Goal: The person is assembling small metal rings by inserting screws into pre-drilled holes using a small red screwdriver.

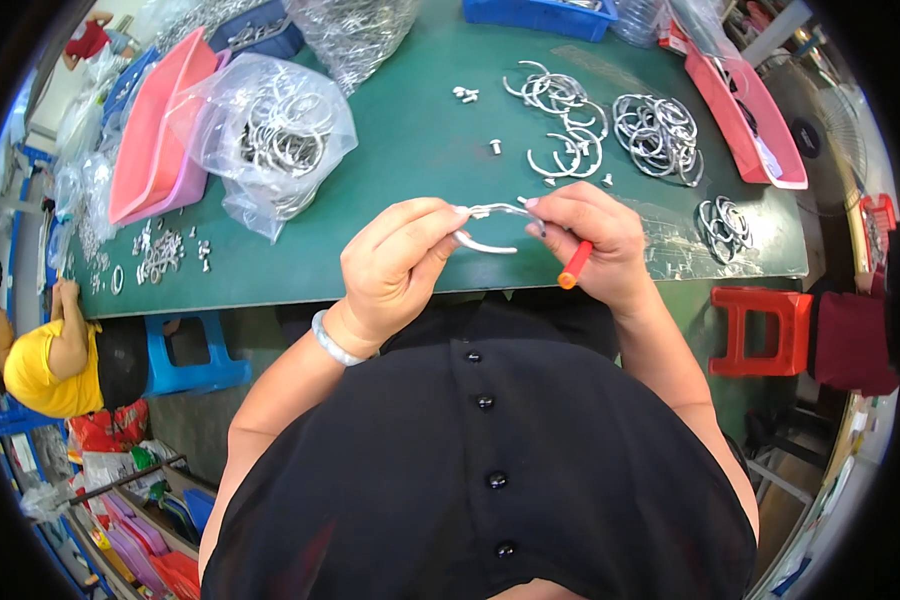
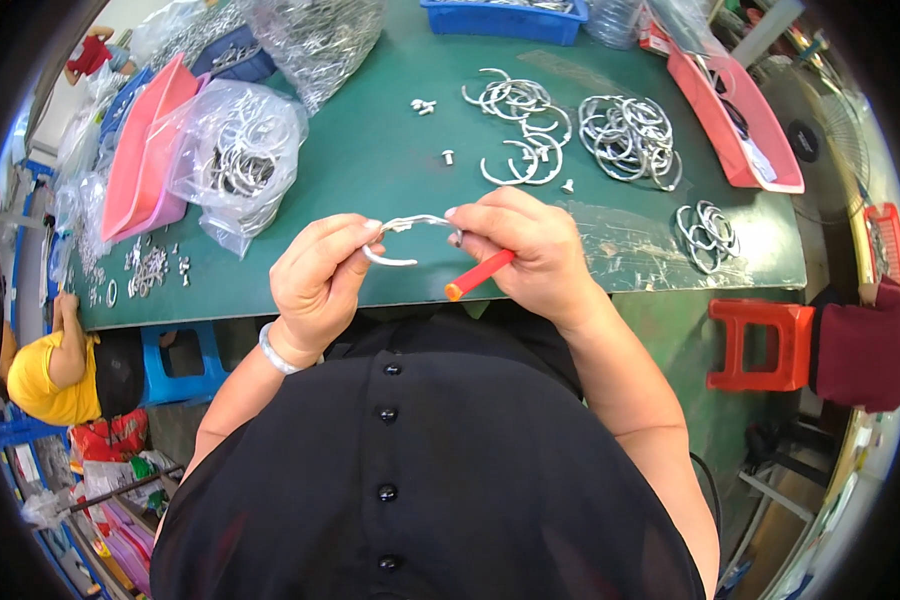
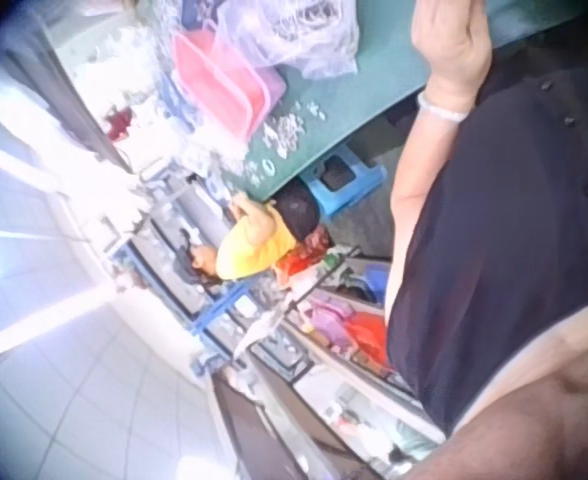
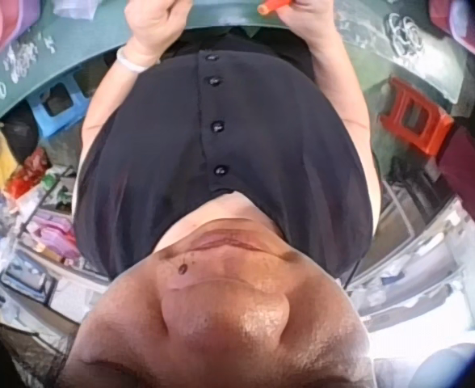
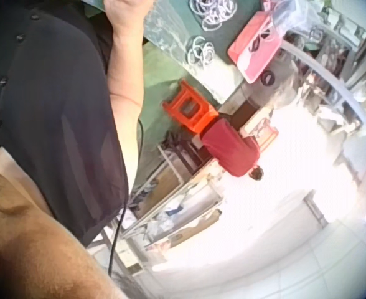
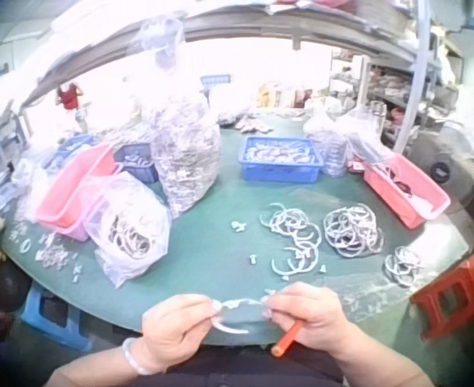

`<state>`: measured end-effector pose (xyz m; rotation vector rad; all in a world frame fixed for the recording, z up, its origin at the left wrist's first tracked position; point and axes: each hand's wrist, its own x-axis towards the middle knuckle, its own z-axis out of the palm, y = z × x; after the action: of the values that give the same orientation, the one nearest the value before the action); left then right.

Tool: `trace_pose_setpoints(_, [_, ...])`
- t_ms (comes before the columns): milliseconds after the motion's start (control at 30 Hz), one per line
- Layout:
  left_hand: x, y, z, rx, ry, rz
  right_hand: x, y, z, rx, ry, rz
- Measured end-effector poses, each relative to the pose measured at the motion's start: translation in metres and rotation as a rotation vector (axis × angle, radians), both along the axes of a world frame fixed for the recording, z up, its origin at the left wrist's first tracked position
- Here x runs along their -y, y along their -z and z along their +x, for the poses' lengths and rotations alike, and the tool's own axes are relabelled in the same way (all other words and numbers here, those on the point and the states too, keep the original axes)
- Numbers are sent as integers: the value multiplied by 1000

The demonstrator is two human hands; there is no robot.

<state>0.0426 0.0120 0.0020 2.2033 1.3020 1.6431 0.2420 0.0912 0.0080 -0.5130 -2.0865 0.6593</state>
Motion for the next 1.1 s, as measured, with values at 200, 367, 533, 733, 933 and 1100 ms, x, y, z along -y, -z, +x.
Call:
trace_pose_setpoints(200, [0,7,11,201,-4,-399,-16,-2,17,7,105,-173])
trace_pose_setpoints(367, [2,16,2,135,-21,-487,-80,-9,65,-33,554,-459])
trace_pose_setpoints(533, [3,23,-4,160,-68,-531,-144,-11,124,-6,787,-548])
trace_pose_setpoints(733, [10,26,-8,168,-102,-576,-151,-12,124,518,967,-143])
trace_pose_setpoints(933, [10,32,-10,187,-106,-586,-97,9,53,666,342,31])
trace_pose_setpoints(1100, [10,29,-7,154,-80,-580,-72,21,22,784,216,162])
